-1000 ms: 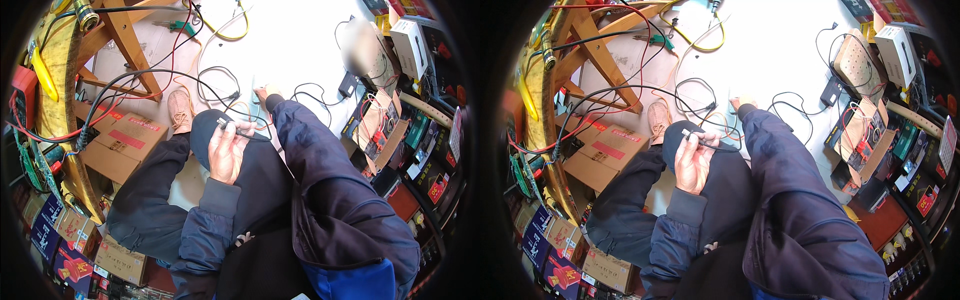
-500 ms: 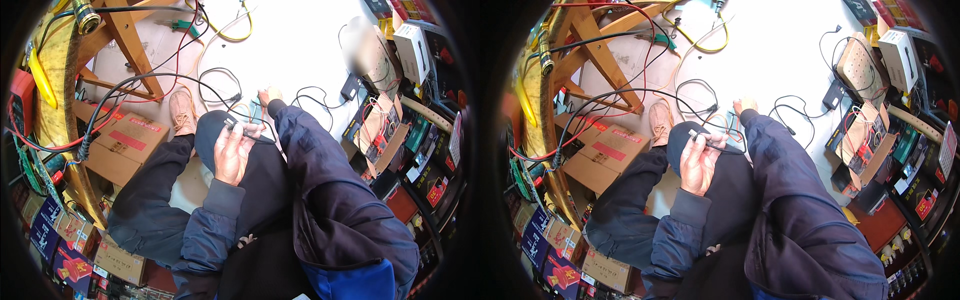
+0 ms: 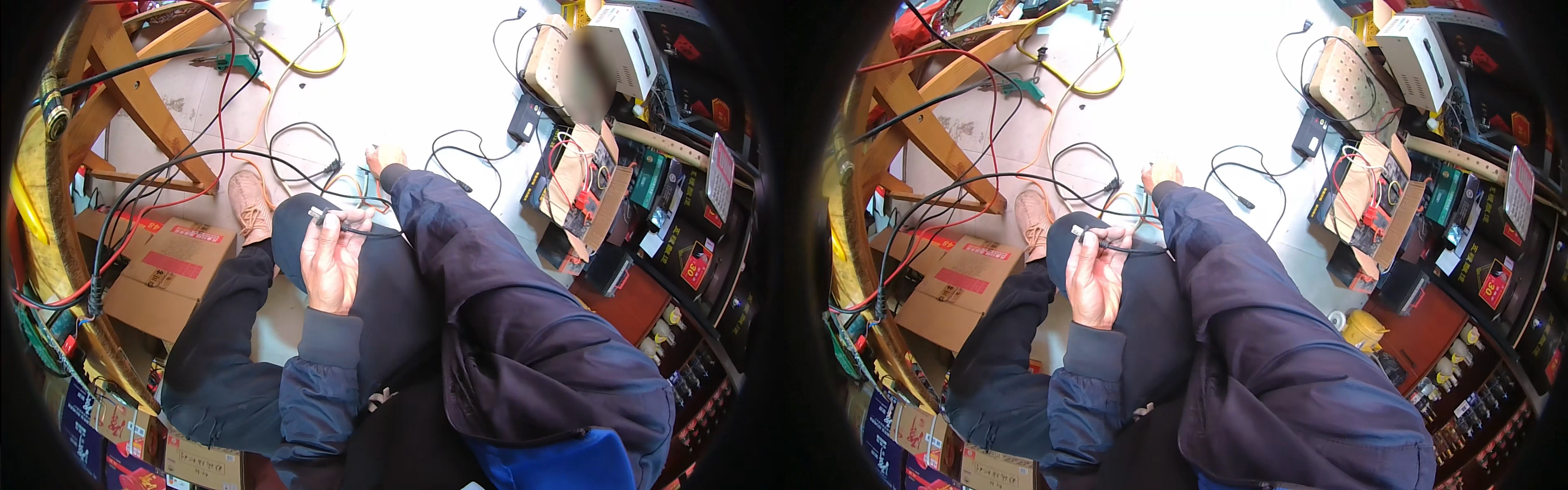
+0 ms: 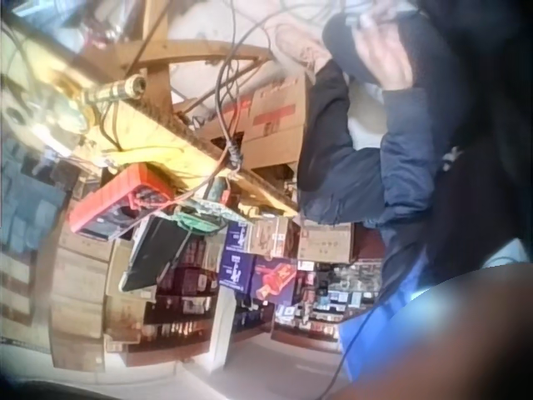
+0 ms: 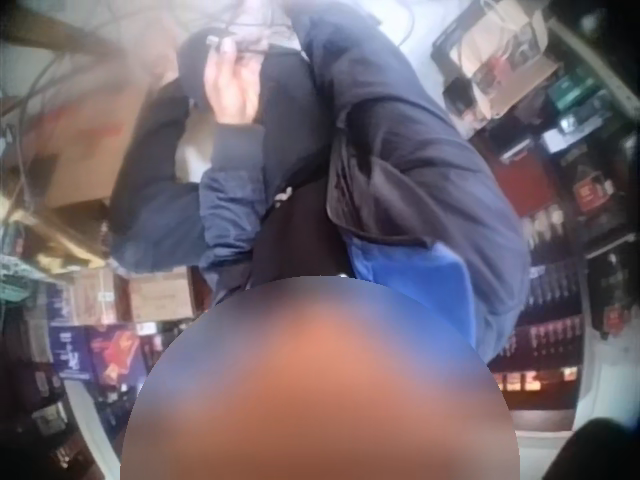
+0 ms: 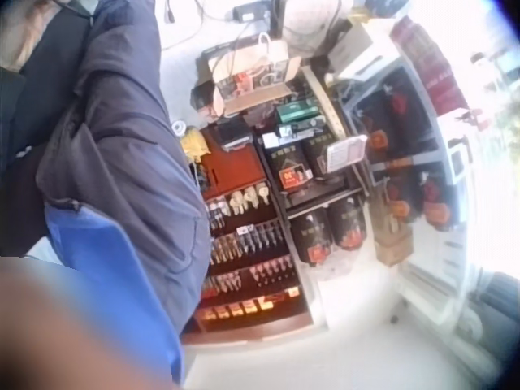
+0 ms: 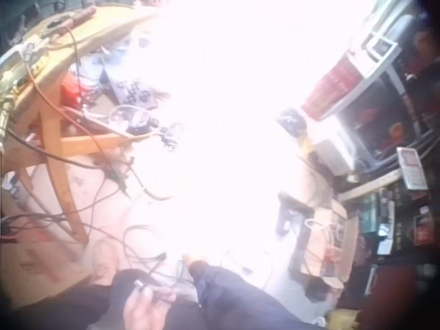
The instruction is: The person strips wire ends with pliers, connects a power adapter to a circuit board, and uses a multimeter to measure voltage on the board. The person handles multiple wires and circuit boards on a cluttered workbench.
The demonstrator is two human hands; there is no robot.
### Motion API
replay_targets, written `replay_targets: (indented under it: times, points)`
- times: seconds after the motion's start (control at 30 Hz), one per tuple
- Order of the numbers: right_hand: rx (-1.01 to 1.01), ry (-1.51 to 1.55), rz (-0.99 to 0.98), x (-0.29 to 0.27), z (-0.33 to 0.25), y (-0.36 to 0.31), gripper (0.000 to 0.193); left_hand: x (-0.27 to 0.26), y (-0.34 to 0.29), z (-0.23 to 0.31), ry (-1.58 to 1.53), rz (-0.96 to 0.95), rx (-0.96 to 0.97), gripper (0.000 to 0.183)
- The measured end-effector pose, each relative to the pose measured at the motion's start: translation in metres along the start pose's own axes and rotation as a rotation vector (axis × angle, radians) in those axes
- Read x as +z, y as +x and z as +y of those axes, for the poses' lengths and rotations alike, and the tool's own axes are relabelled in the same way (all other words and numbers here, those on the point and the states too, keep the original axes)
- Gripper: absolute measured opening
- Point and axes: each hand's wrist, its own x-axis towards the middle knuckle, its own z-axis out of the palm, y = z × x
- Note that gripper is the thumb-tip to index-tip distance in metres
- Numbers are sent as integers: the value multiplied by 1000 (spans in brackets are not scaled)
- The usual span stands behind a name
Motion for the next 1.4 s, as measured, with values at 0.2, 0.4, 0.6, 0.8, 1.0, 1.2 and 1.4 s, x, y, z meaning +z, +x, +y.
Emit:
replay_targets:
  times: [0.2, 0.4, 0.6, 0.8, 1.0, 1.2, 1.4]
  points:
    - [-66, -110, -68, 10, 6, 7, 55, 1, 0, 1, 1, 10, -8, 21]
    - [-216, -61, -219, -9, 8, 15, 48, 1, -1, 0, -8, -15, 8, 21]
    - [-370, -175, -513, -41, 16, 25, 35, -2, 2, -1, 18, -38, 9, 23]
    - [-542, -414, -408, 15, 23, 41, 34, -2, 2, 0, 21, -24, -9, 24]
    - [-439, -298, -387, 12, 14, 31, 27, -2, 1, 5, 41, -48, -5, 22]
    - [-224, 26, -444, -35, 37, 19, 27, -8, -1, -2, 0, -40, 7, 21]
    - [-228, -59, -379, 27, 85, 31, 32, -9, 1, 0, -16, -55, 10, 21]
